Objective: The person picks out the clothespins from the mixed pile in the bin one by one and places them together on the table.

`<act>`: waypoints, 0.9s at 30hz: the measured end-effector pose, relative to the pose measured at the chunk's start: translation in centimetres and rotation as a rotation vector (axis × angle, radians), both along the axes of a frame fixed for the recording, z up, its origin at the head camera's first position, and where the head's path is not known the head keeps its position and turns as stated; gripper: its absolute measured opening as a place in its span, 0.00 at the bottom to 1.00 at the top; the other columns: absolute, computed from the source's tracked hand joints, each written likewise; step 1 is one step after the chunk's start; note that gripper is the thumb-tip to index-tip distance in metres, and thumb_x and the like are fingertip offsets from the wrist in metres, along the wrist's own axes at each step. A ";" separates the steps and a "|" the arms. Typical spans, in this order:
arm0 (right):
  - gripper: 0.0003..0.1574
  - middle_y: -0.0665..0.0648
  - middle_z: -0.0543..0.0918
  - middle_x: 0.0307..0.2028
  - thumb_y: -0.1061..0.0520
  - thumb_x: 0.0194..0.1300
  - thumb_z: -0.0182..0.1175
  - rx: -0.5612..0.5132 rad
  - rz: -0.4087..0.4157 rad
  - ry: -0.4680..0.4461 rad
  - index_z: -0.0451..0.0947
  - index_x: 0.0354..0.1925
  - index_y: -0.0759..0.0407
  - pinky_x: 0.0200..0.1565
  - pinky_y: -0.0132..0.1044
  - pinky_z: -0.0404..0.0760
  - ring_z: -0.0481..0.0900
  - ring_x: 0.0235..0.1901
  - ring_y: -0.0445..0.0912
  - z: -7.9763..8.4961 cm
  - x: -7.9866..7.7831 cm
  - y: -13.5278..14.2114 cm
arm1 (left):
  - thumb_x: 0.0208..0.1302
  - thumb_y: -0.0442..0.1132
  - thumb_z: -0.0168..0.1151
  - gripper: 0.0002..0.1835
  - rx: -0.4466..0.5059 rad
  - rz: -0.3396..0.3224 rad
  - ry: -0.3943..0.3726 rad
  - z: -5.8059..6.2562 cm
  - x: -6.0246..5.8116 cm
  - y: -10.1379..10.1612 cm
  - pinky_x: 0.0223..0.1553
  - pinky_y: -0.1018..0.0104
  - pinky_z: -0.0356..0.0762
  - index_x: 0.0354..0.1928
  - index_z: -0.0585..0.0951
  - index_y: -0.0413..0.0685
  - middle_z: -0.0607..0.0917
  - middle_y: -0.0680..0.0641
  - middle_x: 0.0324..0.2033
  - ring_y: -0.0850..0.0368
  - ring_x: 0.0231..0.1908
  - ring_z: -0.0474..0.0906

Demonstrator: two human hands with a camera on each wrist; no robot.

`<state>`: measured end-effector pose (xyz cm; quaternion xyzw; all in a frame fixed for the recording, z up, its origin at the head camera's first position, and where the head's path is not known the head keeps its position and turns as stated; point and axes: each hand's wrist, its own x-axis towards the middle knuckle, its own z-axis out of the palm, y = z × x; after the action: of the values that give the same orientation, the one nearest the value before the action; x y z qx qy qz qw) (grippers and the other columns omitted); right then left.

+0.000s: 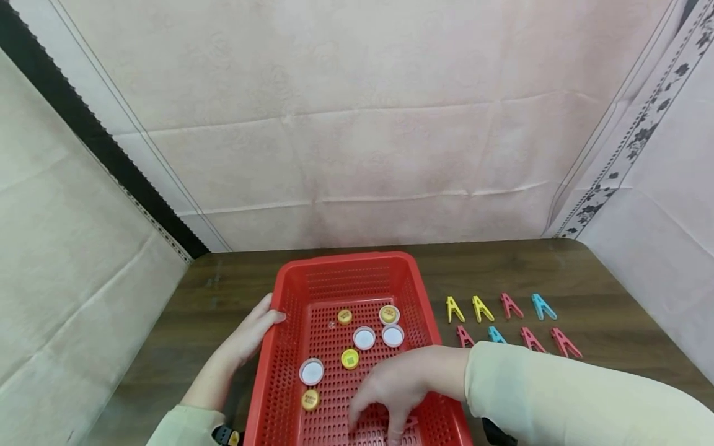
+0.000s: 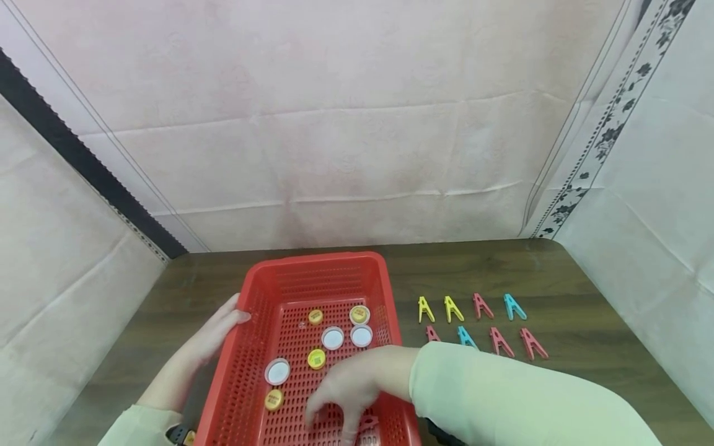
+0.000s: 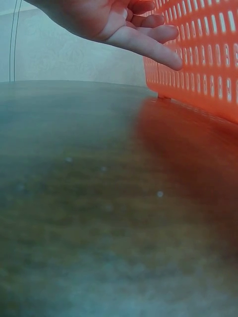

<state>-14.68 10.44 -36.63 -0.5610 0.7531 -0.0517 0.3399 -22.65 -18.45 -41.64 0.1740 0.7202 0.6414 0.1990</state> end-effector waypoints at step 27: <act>0.29 0.39 0.72 0.46 0.49 0.53 0.69 -0.018 0.035 0.199 0.72 0.53 0.40 0.46 0.16 0.67 0.69 0.45 0.28 -2.1 0.8 -0.7 | 0.66 0.35 0.43 0.22 -0.005 0.012 -0.005 -0.2 -0.2 0.1 0.34 0.44 0.81 0.61 0.57 0.38 0.73 0.24 0.46 0.36 0.37 0.81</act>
<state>-13.85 9.74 -38.74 -0.5793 0.7728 0.0035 0.2592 -22.86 -18.39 -41.85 0.1675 0.7224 0.6412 0.1975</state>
